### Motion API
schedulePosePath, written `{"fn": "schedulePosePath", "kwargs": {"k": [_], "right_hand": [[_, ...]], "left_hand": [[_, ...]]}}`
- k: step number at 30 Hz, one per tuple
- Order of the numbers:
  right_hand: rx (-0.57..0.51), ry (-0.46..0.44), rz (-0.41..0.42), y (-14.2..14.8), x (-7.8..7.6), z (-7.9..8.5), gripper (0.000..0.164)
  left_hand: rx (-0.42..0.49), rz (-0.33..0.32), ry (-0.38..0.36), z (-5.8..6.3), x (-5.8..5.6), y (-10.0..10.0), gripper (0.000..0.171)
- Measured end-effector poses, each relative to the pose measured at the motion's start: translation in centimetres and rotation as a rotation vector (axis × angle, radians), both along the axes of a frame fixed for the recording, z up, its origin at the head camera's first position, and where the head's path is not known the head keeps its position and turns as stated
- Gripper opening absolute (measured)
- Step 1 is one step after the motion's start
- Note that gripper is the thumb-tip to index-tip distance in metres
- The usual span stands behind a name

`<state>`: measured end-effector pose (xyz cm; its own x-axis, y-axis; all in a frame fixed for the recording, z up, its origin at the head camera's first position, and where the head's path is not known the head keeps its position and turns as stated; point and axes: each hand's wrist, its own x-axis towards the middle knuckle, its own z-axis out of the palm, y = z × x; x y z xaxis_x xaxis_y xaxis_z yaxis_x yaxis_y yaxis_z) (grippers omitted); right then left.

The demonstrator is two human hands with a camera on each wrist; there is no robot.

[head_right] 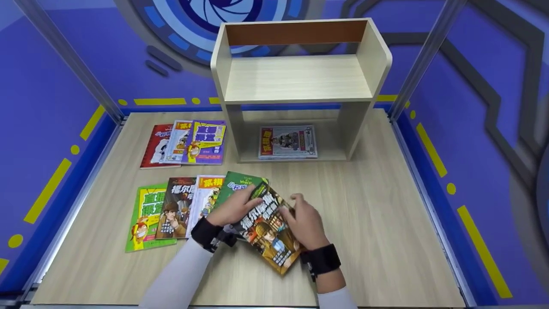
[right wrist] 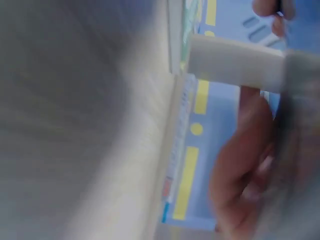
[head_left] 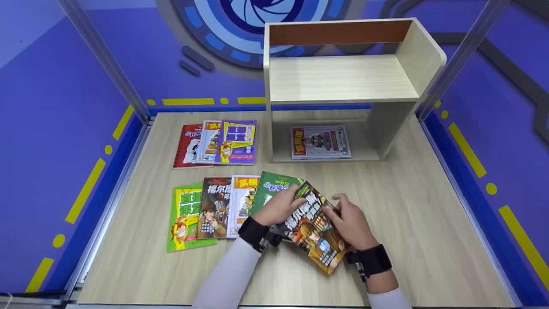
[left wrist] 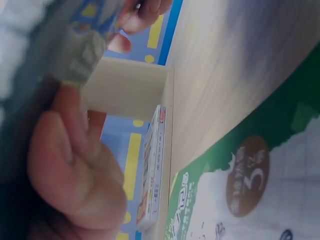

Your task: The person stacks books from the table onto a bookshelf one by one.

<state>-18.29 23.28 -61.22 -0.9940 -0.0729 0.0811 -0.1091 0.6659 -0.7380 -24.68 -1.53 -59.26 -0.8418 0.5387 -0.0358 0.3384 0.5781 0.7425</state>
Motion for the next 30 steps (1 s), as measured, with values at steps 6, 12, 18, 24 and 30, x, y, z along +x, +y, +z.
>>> {"fn": "schedulePosePath", "kwargs": {"k": [6,12,18,24,30], "right_hand": [[-0.084,-0.055,-0.234,1.0,0.2,0.9,0.058],[-0.347,-0.229,-0.256,0.4,0.3,0.3,0.048],[-0.34,-0.218,-0.318,-0.1,-0.1,-0.8,0.044],[-0.167,-0.097,-0.383,0.3,-0.4,-1.9,0.03],[-0.146,-0.013,-0.448,0.7,-0.6,-2.1,0.03]], "left_hand": [[0.15,0.231,0.012,0.0,0.2,-0.4,0.029],[0.192,0.423,0.062,0.2,1.3,0.7,0.028],[0.237,0.527,0.09,-0.5,2.2,2.0,0.025],[0.269,0.607,0.063,-1.7,2.5,2.9,0.018],[0.355,0.639,0.045,-2.0,2.5,3.3,0.03]]}}
